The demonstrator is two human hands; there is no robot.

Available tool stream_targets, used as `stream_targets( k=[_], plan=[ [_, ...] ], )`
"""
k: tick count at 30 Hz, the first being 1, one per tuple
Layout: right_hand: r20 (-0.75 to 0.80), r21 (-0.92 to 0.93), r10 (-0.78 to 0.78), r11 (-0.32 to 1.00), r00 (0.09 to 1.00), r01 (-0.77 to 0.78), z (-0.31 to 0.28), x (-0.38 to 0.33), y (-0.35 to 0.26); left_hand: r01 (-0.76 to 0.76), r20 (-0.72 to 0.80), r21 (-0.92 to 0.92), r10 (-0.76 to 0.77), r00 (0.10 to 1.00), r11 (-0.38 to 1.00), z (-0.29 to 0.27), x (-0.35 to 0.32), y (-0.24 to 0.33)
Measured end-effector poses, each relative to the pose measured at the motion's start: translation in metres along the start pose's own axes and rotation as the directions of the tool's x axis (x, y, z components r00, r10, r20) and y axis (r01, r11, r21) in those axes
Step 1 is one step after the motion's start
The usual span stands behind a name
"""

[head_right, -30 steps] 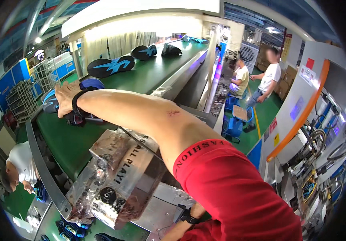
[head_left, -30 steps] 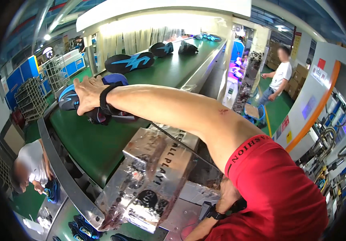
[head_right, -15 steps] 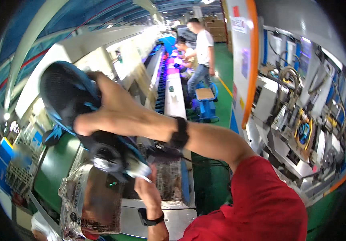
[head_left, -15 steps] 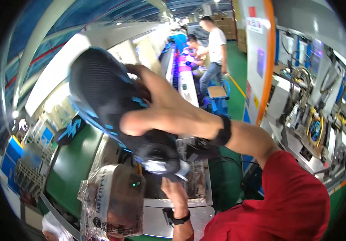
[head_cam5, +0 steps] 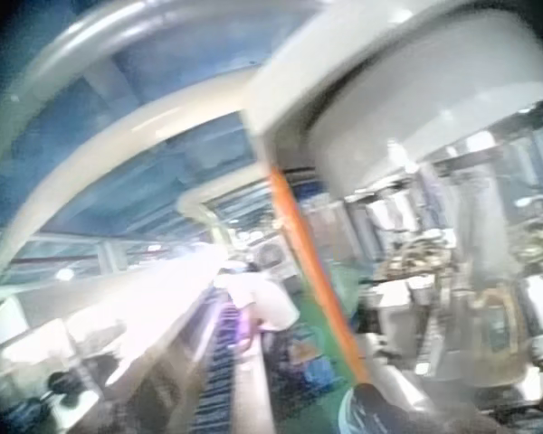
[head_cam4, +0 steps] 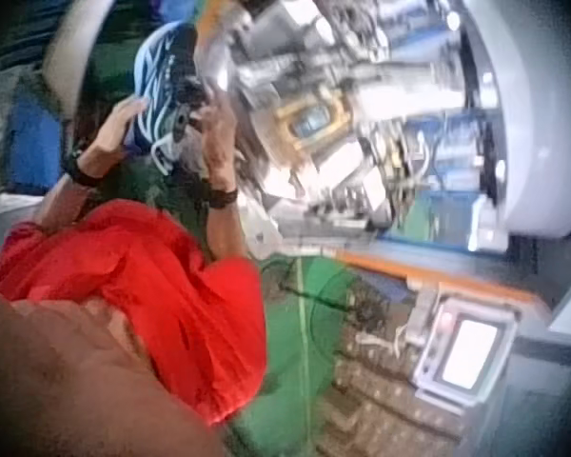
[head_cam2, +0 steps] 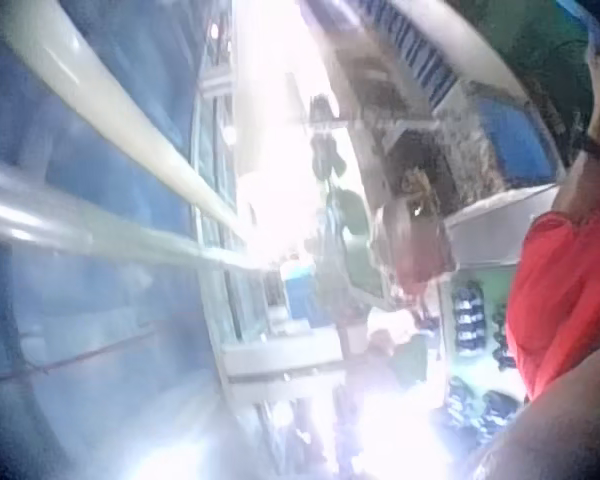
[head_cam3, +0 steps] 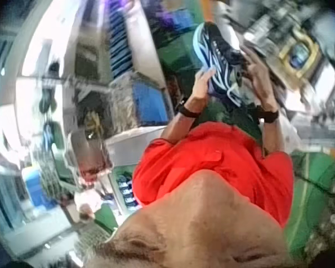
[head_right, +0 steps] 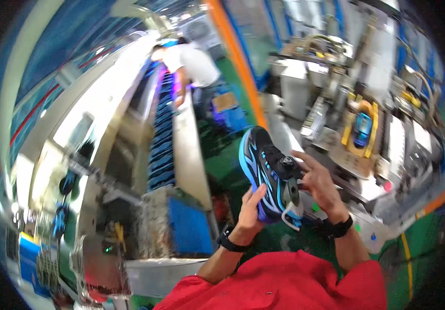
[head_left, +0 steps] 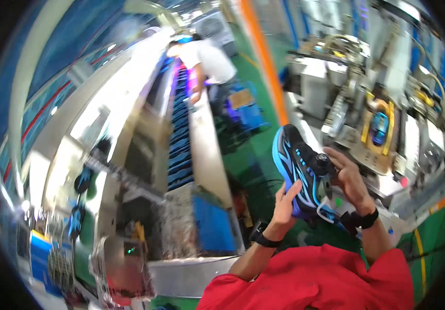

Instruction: Operating a shoe lasting machine to shape and press blue athletic shoes.

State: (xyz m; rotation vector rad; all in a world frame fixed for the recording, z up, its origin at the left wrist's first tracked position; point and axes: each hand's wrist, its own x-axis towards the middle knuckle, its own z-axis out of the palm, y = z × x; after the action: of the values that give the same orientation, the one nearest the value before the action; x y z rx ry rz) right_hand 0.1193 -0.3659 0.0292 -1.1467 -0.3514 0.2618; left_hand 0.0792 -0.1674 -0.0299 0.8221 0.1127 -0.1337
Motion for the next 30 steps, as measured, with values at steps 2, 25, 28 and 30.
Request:
stream_targets(
  k=[2,25,28,30],
  plan=[
    [-0.258,-0.35,-0.056,0.936,0.964,-0.039,-0.047,-0.024,0.011,0.032,0.011,0.19,-0.035,0.999,0.981,0.042,0.026,-0.031],
    [-0.847,-0.486,-0.525,0.827,-0.081,-0.283,-0.28,-0.172,-0.065,-0.309,0.279,0.947,0.255,0.926,0.084,0.223,0.421,-0.344],
    [-0.818,-0.543,-0.575,0.774,-0.002,-0.325,-0.331,-0.136,-0.1,-0.119,0.165,0.797,-0.023,0.986,0.592,0.206,0.423,-0.309],
    [-0.814,-0.56,-0.563,0.694,0.144,-0.453,-0.368,-0.101,-0.126,0.202,-0.017,0.505,-0.225,0.974,0.839,0.197,0.404,-0.28]
  ],
)
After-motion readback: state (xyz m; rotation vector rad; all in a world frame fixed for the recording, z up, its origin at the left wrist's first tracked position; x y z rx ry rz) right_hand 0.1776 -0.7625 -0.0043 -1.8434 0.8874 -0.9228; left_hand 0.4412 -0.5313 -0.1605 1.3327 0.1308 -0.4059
